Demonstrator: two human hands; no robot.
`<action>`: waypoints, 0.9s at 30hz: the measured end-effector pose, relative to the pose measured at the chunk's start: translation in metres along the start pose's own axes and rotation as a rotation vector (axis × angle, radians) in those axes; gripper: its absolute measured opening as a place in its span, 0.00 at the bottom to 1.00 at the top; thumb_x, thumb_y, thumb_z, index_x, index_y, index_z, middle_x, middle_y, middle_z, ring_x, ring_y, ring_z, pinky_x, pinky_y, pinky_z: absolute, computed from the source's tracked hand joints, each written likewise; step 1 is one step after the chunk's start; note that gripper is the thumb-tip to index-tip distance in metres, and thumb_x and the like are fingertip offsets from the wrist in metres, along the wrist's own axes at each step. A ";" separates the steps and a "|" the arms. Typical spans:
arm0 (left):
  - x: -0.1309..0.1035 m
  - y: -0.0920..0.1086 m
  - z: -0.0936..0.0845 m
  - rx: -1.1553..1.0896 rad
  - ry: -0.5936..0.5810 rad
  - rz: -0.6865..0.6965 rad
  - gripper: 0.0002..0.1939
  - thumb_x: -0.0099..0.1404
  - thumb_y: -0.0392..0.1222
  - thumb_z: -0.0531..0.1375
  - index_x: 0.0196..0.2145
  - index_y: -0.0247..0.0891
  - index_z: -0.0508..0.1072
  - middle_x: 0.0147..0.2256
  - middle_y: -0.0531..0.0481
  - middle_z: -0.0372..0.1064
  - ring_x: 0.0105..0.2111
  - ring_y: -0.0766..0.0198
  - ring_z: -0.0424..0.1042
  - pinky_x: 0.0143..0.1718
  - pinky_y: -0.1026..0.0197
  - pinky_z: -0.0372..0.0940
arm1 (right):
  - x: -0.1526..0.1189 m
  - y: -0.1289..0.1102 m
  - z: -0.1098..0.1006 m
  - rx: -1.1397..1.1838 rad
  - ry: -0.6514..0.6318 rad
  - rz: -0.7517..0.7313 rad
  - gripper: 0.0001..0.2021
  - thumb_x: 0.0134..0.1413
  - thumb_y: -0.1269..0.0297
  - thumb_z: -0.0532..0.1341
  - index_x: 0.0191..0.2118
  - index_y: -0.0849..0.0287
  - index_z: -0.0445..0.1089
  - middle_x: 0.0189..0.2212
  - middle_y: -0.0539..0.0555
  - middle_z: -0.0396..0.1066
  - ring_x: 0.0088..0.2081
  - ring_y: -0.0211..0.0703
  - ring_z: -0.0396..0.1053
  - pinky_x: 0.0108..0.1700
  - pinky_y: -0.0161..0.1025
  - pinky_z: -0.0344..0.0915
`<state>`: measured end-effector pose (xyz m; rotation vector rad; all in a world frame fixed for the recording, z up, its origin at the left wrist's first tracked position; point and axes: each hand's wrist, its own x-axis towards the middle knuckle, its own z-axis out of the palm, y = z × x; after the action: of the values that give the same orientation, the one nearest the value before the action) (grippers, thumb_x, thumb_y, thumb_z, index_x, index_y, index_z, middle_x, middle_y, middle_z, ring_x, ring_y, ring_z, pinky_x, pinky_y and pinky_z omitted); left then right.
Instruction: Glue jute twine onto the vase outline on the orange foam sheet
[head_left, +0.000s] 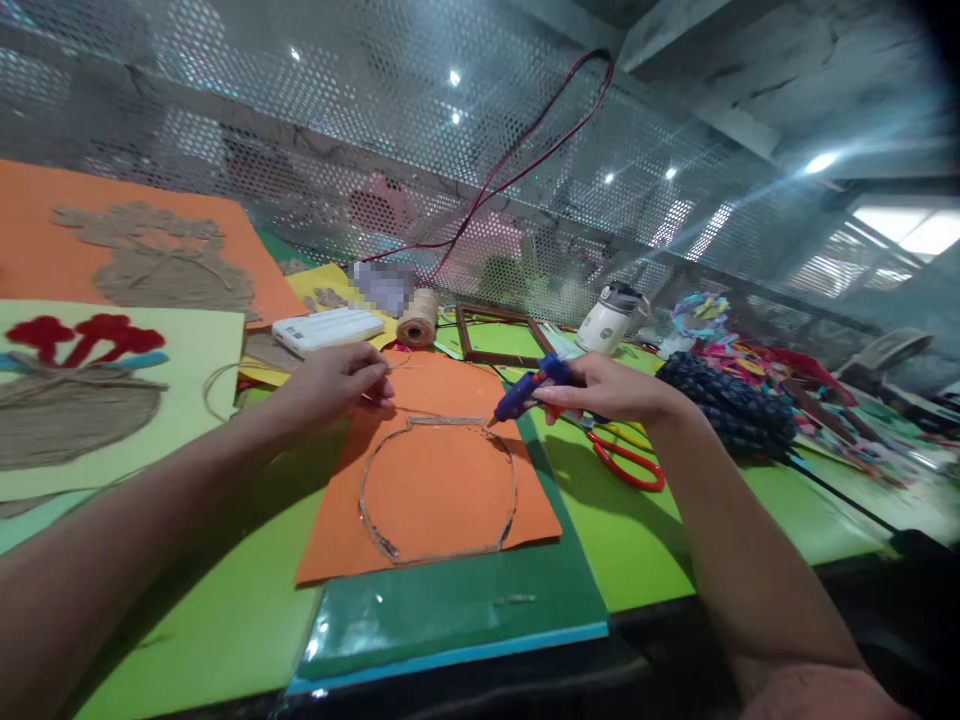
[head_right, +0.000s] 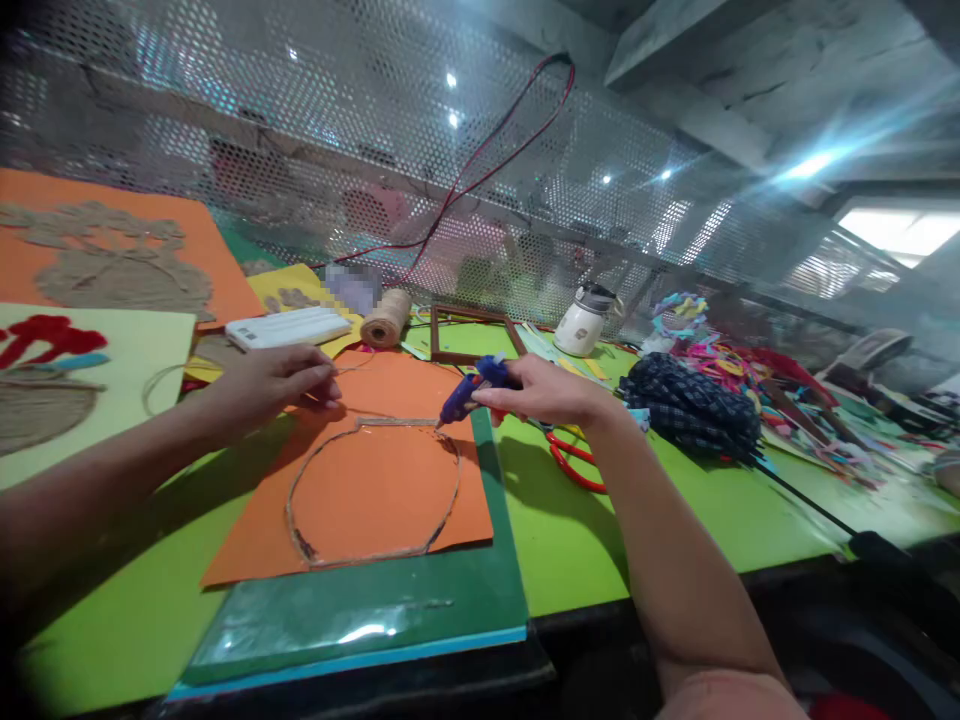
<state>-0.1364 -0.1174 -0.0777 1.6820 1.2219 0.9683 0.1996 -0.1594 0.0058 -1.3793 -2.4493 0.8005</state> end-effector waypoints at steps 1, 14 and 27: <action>-0.001 0.002 0.000 -0.023 0.050 0.003 0.14 0.57 0.52 0.59 0.31 0.38 0.67 0.26 0.50 0.74 0.29 0.58 0.77 0.35 0.54 0.73 | -0.002 0.001 -0.003 0.012 0.009 -0.003 0.19 0.60 0.50 0.59 0.33 0.61 0.77 0.28 0.53 0.74 0.25 0.35 0.65 0.26 0.33 0.59; -0.005 0.011 0.007 0.220 0.174 0.093 0.20 0.53 0.58 0.59 0.31 0.38 0.74 0.24 0.51 0.72 0.27 0.60 0.70 0.34 0.58 0.66 | 0.024 0.018 0.018 -0.007 0.605 -0.074 0.17 0.59 0.54 0.60 0.38 0.66 0.74 0.30 0.58 0.76 0.28 0.41 0.69 0.31 0.37 0.66; -0.007 0.009 0.015 0.316 0.136 0.156 0.19 0.51 0.56 0.60 0.30 0.38 0.80 0.34 0.41 0.79 0.36 0.49 0.75 0.40 0.51 0.67 | 0.067 0.083 0.046 -0.684 0.610 0.029 0.29 0.54 0.79 0.55 0.63 0.68 0.59 0.50 0.65 0.69 0.51 0.54 0.61 0.55 0.49 0.60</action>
<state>-0.1212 -0.1284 -0.0754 2.0088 1.4080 1.0388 0.2033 -0.0849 -0.0839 -1.5460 -2.2494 -0.4717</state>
